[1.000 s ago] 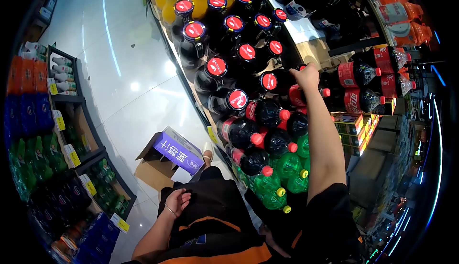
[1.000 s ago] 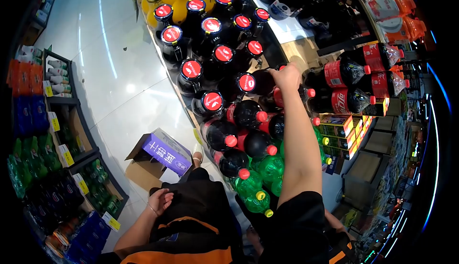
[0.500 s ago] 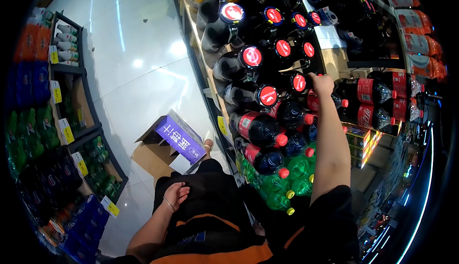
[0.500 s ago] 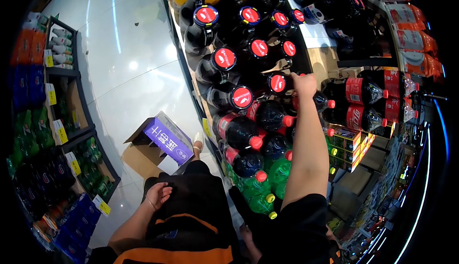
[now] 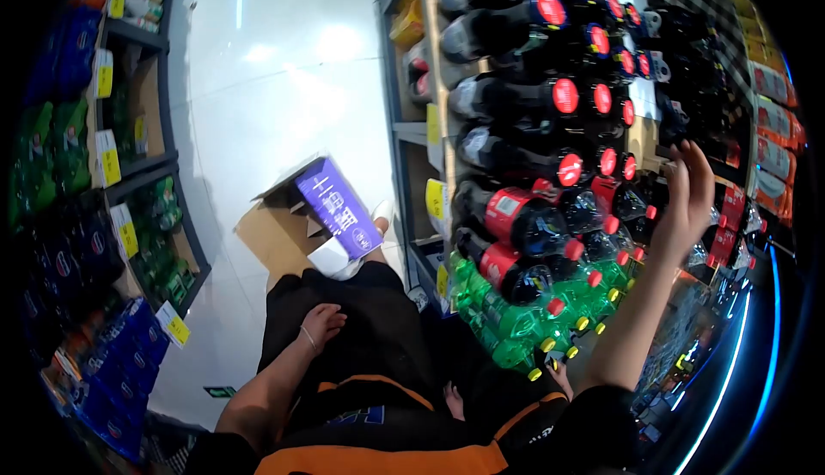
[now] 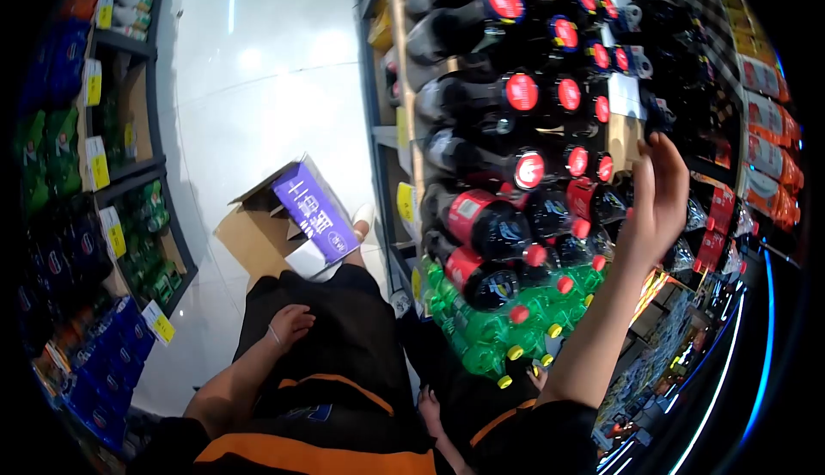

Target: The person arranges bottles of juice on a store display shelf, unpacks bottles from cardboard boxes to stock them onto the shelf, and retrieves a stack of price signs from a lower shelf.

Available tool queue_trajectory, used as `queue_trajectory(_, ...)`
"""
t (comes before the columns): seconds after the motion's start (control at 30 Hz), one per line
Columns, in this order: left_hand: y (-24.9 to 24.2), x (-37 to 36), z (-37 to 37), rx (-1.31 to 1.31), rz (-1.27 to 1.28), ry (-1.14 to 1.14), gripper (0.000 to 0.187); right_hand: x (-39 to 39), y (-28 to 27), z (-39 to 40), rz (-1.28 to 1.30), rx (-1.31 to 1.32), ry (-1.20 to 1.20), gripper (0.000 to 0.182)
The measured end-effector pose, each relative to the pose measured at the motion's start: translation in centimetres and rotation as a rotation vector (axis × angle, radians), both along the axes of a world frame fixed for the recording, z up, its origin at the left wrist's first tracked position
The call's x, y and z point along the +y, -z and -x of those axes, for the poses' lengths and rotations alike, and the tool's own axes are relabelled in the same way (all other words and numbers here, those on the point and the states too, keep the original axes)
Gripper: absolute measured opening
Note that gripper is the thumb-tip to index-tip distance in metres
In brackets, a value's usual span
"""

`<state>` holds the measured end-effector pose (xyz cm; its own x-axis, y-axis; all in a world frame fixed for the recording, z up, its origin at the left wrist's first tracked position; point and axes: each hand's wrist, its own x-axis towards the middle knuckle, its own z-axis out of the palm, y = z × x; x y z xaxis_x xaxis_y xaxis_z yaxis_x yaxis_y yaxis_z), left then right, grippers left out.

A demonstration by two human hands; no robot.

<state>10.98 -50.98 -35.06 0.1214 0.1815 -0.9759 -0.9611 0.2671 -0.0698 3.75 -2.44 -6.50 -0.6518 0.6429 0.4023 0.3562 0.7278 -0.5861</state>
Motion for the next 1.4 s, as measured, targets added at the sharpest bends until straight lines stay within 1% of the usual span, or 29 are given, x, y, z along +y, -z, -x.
queue_trajectory(0.07, 1.6, -1.8, -0.5, -0.002, 0.005, 0.018, 0.020, -9.2, 0.9, 0.3, 0.214, -0.100, -0.265, 0.039)
queue_trajectory(0.1, 2.4, -2.6, -0.7, -0.001, 0.022, 0.048, 0.021, -13.4, 3.1, 1.0, 0.347, -0.211, -0.550, 0.033)
queue_trajectory(0.13, 3.2, -3.8, -1.0, -0.010, 0.035, 0.018, 0.021, -18.0, 5.9, 1.6, 0.509, -0.472, -0.581, 0.034)
queue_trajectory(0.2, 4.8, -6.1, -1.5, -0.048, 0.026, 0.030, 0.023, -25.9, 16.9, 1.7, 0.839, -0.666, -0.564, 0.037)
queue_trajectory(0.27, 5.6, -8.7, -1.8, -0.072, 0.023, 0.006, 0.024, -31.8, 29.8, 0.1, 1.174, -0.794, -0.416, 0.040)
queue_trajectory(0.3, 5.9, -10.1, -2.0, -0.080, 0.018, -0.009, 0.025, -34.6, 35.1, -0.1, 0.936, -0.786, -0.517, 0.042)
queue_trajectory(0.33, 6.2, -11.5, -1.9, -0.093, 0.018, -0.013, 0.025, -37.2, 39.6, 0.2, 0.937, -0.823, -0.472, 0.044)
queue_trajectory(0.37, 6.2, -13.0, -1.9, -0.136, -0.005, -0.136, 0.027, -39.4, 43.4, 0.6, 0.963, -0.797, -0.431, 0.050)
queue_trajectory(0.4, 6.0, -14.1, -1.6, -0.184, -0.028, -0.255, 0.029, -41.2, 49.5, -0.5, 0.864, -0.888, -0.414, 0.059)
queue_trajectory(0.43, 5.9, -14.7, -1.0, -0.210, -0.034, -0.244, 0.029, -42.3, 53.2, -0.5, 0.884, -1.041, -0.349, 0.067)
queue_trajectory(0.47, 5.6, -15.0, -0.4, -0.212, -0.072, -0.288, 0.030, -43.1, 55.7, -0.3, 0.879, -1.196, -0.253, 0.074)
queue_trajectory(0.5, 5.5, -15.4, 0.0, -0.212, -0.110, -0.335, 0.032, -43.5, 55.6, 1.0, 0.851, -1.207, -0.071, 0.073)
queue_trajectory(0.53, 5.8, -15.8, 0.2, -0.244, -0.117, -0.330, 0.032, -43.6, 55.6, 1.8, 0.694, -1.087, 0.045, 0.073)
queue_trajectory(0.6, 6.0, -16.6, 0.4, -0.232, -0.159, -0.449, 0.035, -42.5, 54.2, 2.9, 0.590, -1.036, 0.055, 0.072)
queue_trajectory(0.67, 6.6, -17.0, 0.4, -0.250, -0.189, -0.472, 0.035, -41.2, 52.2, 1.8, 0.517, -0.990, 0.022, 0.071)
queue_trajectory(0.7, 6.7, -17.1, 0.5, -0.261, -0.196, -0.478, 0.034, -40.3, 50.5, 1.3, 0.520, -0.962, 0.020, 0.071)
queue_trajectory(0.73, 6.8, -17.2, 0.5, -0.268, -0.200, -0.486, 0.034, -39.4, 50.0, 0.2, 0.380, -0.840, -0.075, 0.073)
queue_trajectory(0.8, 7.0, -17.7, 0.4, -0.279, -0.213, -0.512, 0.034, -37.9, 49.5, -0.2, 0.347, -0.789, -0.137, 0.075)
queue_trajectory(0.83, 7.2, -17.9, 0.3, -0.288, -0.227, -0.521, 0.034, -37.9, 49.9, 0.3, 0.370, -0.794, -0.102, 0.068)
queue_trajectory(0.87, 7.2, -18.0, 0.2, -0.295, -0.229, -0.521, 0.034, -37.8, 50.8, 1.1, 0.368, -0.799, -0.098, 0.068)
queue_trajectory(0.93, 7.3, -18.1, 0.2, -0.306, -0.234, -0.563, 0.033, -37.6, 54.1, 3.7, 0.564, -1.056, 0.135, 0.063)
queue_trajectory(1.0, 7.4, -18.1, 0.4, -0.320, -0.238, -0.575, 0.034, -37.6, 57.3, 6.6, 0.756, -1.298, 0.186, 0.058)
queue_trajectory(1.03, 7.3, -18.2, 0.4, -0.325, -0.240, -0.590, 0.034, -37.5, 58.6, 7.3, 0.802, -1.341, 0.191, 0.058)
queue_trajectory(1.1, 7.5, -18.5, 0.0, -0.341, -0.237, -0.594, 0.034, -37.3, 60.5, 7.8, 0.828, -1.304, 0.201, 0.057)
queue_trajectory(1.17, 7.7, -18.7, 0.0, -0.352, -0.235, -0.598, 0.035, -36.8, 61.5, 7.2, 0.831, -1.206, 0.205, 0.057)
queue_trajectory(1.27, 7.8, -18.6, 0.4, -0.363, -0.222, -0.598, 0.036, -36.4, 61.6, 5.5, 0.812, -1.060, 0.166, 0.056)
queue_trajectory(1.33, 8.3, -18.2, 1.2, -0.313, -0.253, -0.575, 0.038, -36.7, 60.6, 4.2, 0.697, -1.040, 0.124, 0.055)
queue_trajectory(1.37, 8.7, -17.8, 1.7, -0.230, -0.267, -0.522, 0.040, -37.1, 58.8, 4.3, 0.594, -1.176, 0.131, 0.060)
queue_trajectory(1.4, 9.1, -17.2, 2.5, -0.180, -0.276, -0.501, 0.044, -38.3, 54.0, 5.3, 0.567, -1.086, 0.220, 0.061)
